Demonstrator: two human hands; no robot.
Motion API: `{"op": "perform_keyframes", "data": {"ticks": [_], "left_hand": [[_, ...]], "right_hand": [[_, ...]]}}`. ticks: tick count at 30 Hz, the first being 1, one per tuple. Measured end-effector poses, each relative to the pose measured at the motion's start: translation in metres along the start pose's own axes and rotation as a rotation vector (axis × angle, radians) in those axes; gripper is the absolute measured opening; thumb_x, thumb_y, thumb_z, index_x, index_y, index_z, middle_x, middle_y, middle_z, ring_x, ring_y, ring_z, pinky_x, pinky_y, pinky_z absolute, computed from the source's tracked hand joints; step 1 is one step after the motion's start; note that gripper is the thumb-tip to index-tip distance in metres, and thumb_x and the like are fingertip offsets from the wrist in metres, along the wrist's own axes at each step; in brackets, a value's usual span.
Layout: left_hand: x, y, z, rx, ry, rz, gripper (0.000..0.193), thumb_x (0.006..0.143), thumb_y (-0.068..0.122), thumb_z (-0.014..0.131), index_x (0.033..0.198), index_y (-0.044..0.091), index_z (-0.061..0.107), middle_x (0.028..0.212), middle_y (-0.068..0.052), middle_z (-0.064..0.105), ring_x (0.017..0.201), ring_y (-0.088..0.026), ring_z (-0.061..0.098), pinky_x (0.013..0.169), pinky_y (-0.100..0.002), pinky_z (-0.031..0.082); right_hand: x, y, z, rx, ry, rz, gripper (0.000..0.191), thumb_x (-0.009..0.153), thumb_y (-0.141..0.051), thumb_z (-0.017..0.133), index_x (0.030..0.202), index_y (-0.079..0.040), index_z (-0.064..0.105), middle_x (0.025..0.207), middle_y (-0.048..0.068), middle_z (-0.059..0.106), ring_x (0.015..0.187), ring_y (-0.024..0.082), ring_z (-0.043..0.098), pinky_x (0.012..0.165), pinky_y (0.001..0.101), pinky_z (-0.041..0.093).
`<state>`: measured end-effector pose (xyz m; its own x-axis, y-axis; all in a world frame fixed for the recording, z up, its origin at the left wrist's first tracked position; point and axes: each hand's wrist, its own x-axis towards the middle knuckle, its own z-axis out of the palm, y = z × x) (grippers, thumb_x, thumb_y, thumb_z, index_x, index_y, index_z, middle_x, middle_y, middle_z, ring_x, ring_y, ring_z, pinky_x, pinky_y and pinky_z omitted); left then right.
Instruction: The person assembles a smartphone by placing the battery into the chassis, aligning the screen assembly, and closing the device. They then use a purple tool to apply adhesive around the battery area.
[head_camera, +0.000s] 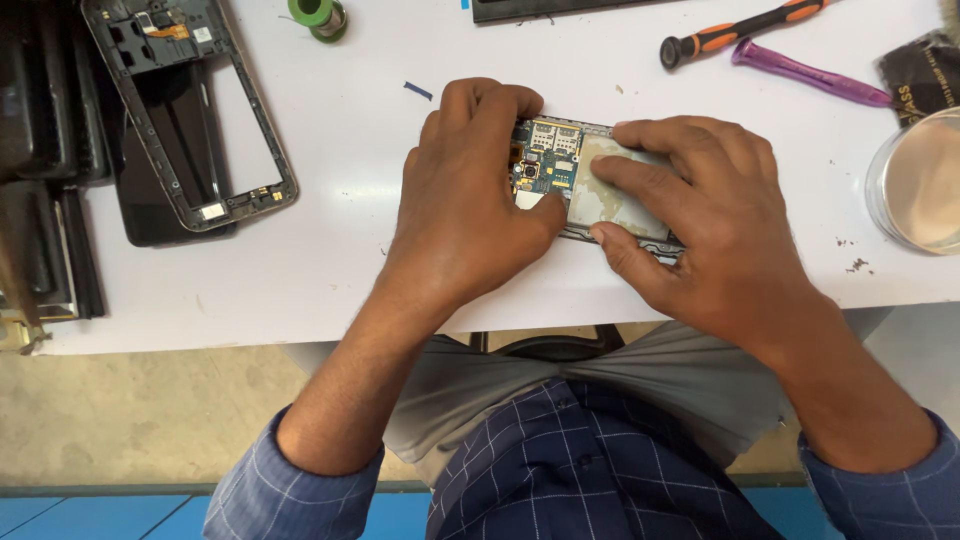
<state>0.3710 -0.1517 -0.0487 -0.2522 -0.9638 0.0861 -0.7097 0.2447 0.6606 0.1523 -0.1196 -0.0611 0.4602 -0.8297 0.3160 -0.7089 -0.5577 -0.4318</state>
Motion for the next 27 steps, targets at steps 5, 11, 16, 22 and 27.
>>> {"op": "perform_keyframes", "data": {"ticks": [5, 11, 16, 22, 27], "left_hand": [[0.004, 0.0, 0.001, 0.024, -0.025, -0.048, 0.059, 0.07, 0.018, 0.082, 0.124, 0.004, 0.061, 0.12, -0.012, 0.056, 0.105, -0.028, 0.06, 0.088, -0.043, 0.048], [0.008, -0.005, -0.004, 0.005, -0.028, -0.009, 0.06, 0.069, 0.018, 0.083, 0.122, 0.003, 0.061, 0.12, -0.014, 0.055, 0.108, -0.03, 0.061, 0.089, -0.041, 0.053], [0.01, -0.006, -0.007, -0.009, -0.046, -0.018, 0.06, 0.07, 0.019, 0.083, 0.123, 0.002, 0.061, 0.12, -0.014, 0.055, 0.108, -0.03, 0.061, 0.09, -0.04, 0.053], [0.008, -0.003, -0.006, 0.004, -0.036, -0.03, 0.059, 0.068, 0.018, 0.082, 0.121, 0.003, 0.061, 0.12, -0.014, 0.055, 0.106, -0.03, 0.062, 0.087, -0.042, 0.052], [0.001, -0.003, -0.011, -0.017, 0.014, 0.095, 0.058, 0.077, 0.018, 0.081, 0.129, 0.002, 0.06, 0.125, -0.014, 0.055, 0.113, -0.031, 0.06, 0.092, -0.043, 0.05]], "right_hand": [[0.002, 0.0, 0.0, -0.014, -0.006, 0.003, 0.043, 0.09, -0.023, 0.078, 0.129, -0.007, 0.07, 0.138, 0.012, 0.061, 0.133, 0.032, 0.052, 0.113, 0.0481, 0.037], [0.006, 0.0, -0.003, 0.007, -0.009, -0.013, 0.043, 0.09, -0.027, 0.076, 0.128, -0.007, 0.07, 0.137, 0.012, 0.062, 0.131, 0.032, 0.052, 0.111, 0.0486, 0.037], [0.009, 0.0, -0.008, 0.026, -0.025, -0.015, 0.044, 0.092, -0.029, 0.074, 0.129, -0.006, 0.069, 0.138, 0.012, 0.061, 0.13, 0.032, 0.052, 0.11, 0.0496, 0.037], [0.012, -0.003, -0.011, -0.085, -0.031, -0.113, 0.038, 0.096, -0.026, 0.071, 0.13, -0.008, 0.072, 0.142, 0.011, 0.061, 0.129, 0.032, 0.052, 0.11, 0.0501, 0.038], [0.015, -0.005, -0.012, -0.156, -0.02, -0.161, 0.036, 0.09, -0.021, 0.073, 0.123, -0.005, 0.074, 0.133, 0.008, 0.065, 0.121, 0.03, 0.056, 0.102, 0.0481, 0.04]]}}
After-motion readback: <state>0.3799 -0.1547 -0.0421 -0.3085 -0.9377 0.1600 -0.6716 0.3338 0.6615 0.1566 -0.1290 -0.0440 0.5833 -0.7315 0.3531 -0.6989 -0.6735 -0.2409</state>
